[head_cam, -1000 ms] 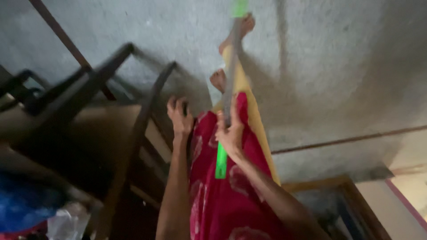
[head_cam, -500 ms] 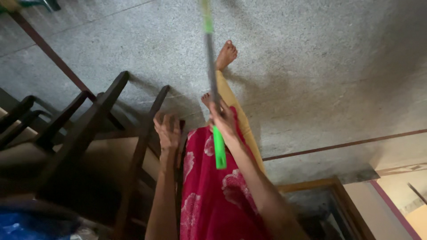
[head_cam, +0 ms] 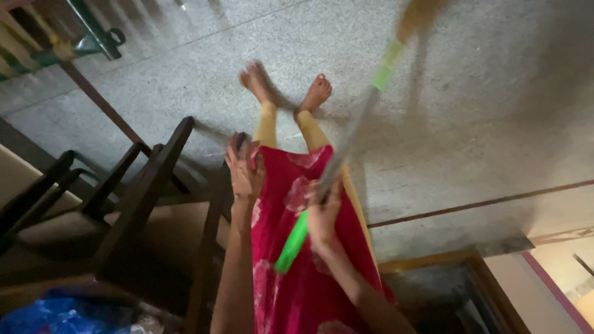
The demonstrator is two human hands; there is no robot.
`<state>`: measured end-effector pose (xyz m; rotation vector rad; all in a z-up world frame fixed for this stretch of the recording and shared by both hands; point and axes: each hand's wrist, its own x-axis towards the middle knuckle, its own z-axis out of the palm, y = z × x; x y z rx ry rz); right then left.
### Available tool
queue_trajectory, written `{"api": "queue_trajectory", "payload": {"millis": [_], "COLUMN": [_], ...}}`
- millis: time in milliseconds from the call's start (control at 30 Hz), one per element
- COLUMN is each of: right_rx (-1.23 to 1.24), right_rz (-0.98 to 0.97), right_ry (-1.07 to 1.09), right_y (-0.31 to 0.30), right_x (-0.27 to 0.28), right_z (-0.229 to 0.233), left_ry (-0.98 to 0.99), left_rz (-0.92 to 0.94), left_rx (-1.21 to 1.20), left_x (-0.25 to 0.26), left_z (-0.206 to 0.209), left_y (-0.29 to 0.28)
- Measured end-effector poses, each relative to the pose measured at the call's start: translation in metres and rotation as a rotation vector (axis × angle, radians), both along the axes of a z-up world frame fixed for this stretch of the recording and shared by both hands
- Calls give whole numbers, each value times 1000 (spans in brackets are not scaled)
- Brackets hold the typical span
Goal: The person sweeps a tiled floor using a broom, moving the bristles across the surface and under the edges of furniture like a bed.
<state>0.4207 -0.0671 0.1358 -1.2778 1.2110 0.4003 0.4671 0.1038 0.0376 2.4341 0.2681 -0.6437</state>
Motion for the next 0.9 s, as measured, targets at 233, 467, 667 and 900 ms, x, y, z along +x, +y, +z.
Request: {"api": "queue_trajectory", "payload": {"millis": [233,467,667,900], "right_rx": [-12,155,145,-55], "right_rz": [814,745,188,-147], "right_ry": [25,-21,17,525], "right_y": [64,114,70,-6], "right_x": [94,162,75,22], "right_z": [-42,-134,-113,-125], "left_ry": [4,-51,-56,28], "left_rz": [-96,-136,-136,-157], "left_rx": [-33,52,21,-24], "left_x": [22,108,166,167], "left_z": [-15,3,13,-13], "left_y": [46,100,117,93]}}
